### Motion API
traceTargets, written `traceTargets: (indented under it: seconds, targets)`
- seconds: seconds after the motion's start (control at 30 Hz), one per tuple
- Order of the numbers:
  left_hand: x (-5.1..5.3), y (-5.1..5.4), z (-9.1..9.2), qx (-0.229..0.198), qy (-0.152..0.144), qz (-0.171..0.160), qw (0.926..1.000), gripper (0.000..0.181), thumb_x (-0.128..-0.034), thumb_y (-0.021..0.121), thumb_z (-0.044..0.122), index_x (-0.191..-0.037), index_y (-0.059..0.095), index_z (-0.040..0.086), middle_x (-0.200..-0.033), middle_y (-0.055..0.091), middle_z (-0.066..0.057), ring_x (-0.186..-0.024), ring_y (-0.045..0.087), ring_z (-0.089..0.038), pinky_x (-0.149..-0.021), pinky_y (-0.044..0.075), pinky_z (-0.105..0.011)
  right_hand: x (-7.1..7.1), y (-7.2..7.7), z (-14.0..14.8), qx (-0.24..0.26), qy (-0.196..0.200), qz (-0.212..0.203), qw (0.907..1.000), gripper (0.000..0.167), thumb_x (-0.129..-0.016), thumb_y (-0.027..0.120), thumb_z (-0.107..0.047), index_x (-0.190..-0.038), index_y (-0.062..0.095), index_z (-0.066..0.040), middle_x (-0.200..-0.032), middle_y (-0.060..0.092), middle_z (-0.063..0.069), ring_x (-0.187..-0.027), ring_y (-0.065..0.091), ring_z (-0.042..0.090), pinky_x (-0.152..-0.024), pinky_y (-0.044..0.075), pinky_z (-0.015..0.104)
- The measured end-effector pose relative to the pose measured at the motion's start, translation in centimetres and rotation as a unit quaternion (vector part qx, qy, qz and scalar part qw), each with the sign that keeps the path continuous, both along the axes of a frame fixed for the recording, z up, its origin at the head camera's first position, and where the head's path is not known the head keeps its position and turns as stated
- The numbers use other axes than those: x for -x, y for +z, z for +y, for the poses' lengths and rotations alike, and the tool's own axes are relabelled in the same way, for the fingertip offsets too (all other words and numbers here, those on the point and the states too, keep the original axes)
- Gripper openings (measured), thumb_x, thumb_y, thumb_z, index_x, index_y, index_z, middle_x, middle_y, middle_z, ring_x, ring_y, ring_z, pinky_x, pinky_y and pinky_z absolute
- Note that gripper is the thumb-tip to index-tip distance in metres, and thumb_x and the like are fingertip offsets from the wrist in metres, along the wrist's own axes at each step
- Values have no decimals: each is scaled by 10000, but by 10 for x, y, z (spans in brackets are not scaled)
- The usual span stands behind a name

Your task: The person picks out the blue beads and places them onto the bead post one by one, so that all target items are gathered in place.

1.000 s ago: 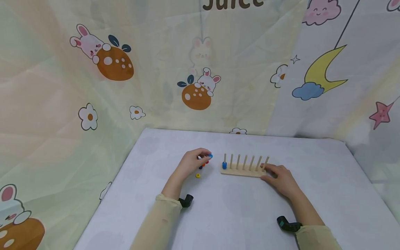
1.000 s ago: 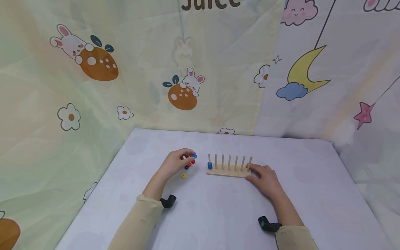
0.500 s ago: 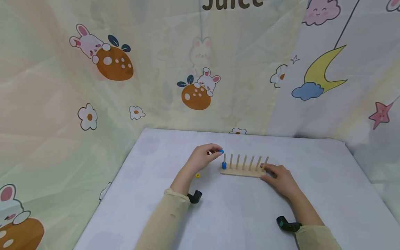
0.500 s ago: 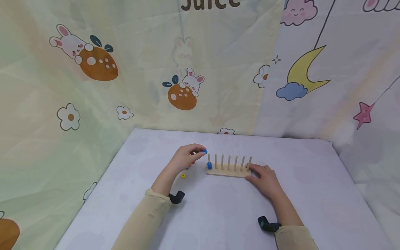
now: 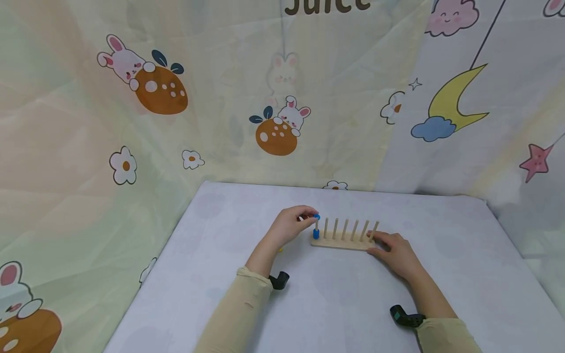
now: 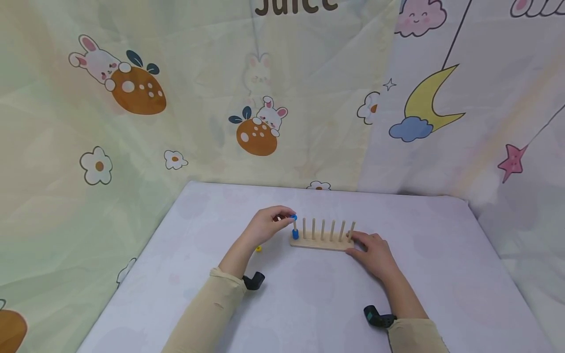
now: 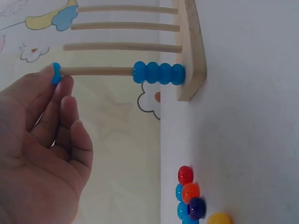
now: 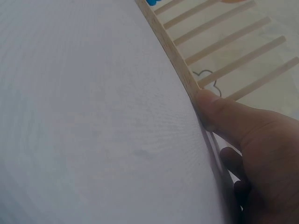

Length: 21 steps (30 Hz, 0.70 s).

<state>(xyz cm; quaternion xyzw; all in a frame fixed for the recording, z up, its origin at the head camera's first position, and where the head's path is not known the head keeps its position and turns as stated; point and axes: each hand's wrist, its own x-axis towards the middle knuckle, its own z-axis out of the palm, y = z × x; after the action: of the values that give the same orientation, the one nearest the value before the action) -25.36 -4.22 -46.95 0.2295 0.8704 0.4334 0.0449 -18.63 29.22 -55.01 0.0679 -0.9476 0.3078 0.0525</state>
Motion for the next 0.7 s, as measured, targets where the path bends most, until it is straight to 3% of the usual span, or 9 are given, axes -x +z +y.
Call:
traceTargets:
  seconds: [0.23,0.7]
  targets:
    - [1,-8,1,-7,-111,49,9999,193,-950,659,362,-1123,707,291,-995,673,132,-893,577,-74,-729,487,-244,-1,1,0,28,12,7,10000,532,-870,740,-401,-1309,629,-121,-1336,614,178,-1142,540,393,-944,387,607]
    - [4,-32,1,100,-55,-232,9997,223,-930,689,344,-1136,713,263,-1002,686,117,-906,580,-76,-759,476,-249,-1,2,-1,38,38,40,10000,522,-871,742,-390,-1306,632,-122,-1341,615,177,-1132,549,391,-940,394,606]
